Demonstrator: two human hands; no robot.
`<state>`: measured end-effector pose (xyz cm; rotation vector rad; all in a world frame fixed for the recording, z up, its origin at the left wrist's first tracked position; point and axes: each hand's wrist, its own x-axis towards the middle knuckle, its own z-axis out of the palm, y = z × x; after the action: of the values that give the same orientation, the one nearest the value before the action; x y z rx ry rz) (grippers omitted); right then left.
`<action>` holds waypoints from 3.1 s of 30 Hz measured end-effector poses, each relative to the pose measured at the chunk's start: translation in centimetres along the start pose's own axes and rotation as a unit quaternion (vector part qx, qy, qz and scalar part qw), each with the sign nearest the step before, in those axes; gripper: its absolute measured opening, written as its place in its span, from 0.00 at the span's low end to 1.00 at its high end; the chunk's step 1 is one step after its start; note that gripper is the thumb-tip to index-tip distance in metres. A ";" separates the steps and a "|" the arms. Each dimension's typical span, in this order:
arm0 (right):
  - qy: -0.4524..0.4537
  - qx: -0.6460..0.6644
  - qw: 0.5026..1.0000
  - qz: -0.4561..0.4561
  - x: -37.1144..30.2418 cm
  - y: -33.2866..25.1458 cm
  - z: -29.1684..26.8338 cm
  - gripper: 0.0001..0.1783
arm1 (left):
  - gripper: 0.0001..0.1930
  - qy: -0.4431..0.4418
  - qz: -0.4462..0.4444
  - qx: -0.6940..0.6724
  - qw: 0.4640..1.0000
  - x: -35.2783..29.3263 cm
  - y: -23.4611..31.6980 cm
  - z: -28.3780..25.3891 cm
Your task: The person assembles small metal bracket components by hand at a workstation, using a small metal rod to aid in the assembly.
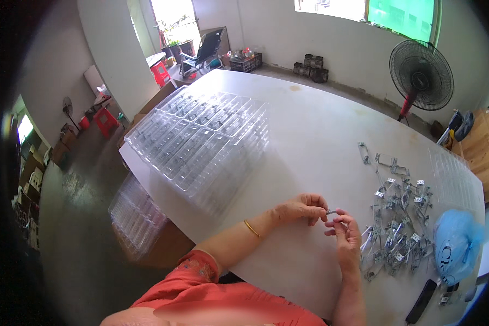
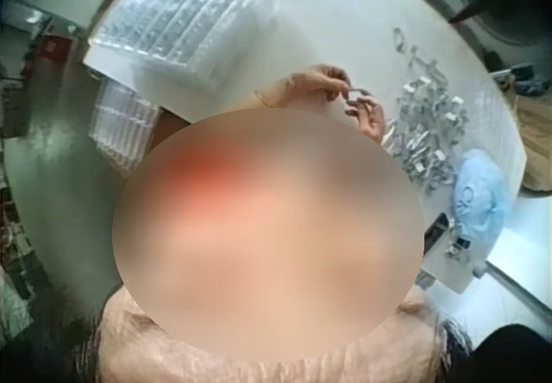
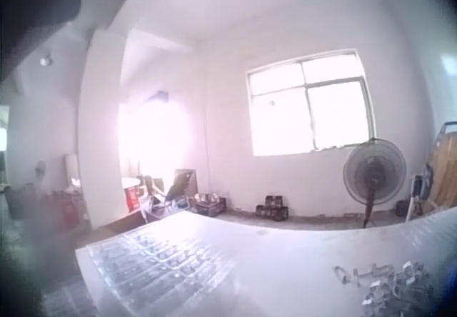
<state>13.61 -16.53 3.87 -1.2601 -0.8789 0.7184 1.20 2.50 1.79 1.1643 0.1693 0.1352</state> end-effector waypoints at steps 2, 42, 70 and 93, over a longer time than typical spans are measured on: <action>0.004 0.012 1.000 0.002 -0.5 0.1 -0.2 0.06 | 0.12 0.002 -0.005 0.007 1.000 -0.1 -0.3 0.6; -0.028 0.111 0.992 -0.043 -0.7 -0.3 0.2 0.07 | 0.09 0.160 -0.074 0.200 0.964 -7.7 3.7 3.0; -0.066 -0.049 0.992 0.094 -1.0 1.9 0.0 0.04 | 0.07 0.562 0.061 0.455 0.688 -26.4 24.5 2.7; -0.070 -0.055 0.990 0.105 -1.0 1.3 0.1 0.04 | 0.11 0.479 -0.064 0.657 0.579 -22.1 21.1 2.7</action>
<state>13.00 -17.08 2.42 -1.4277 -0.9184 0.9466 -20.32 3.98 23.70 2.4650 1.5499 0.5786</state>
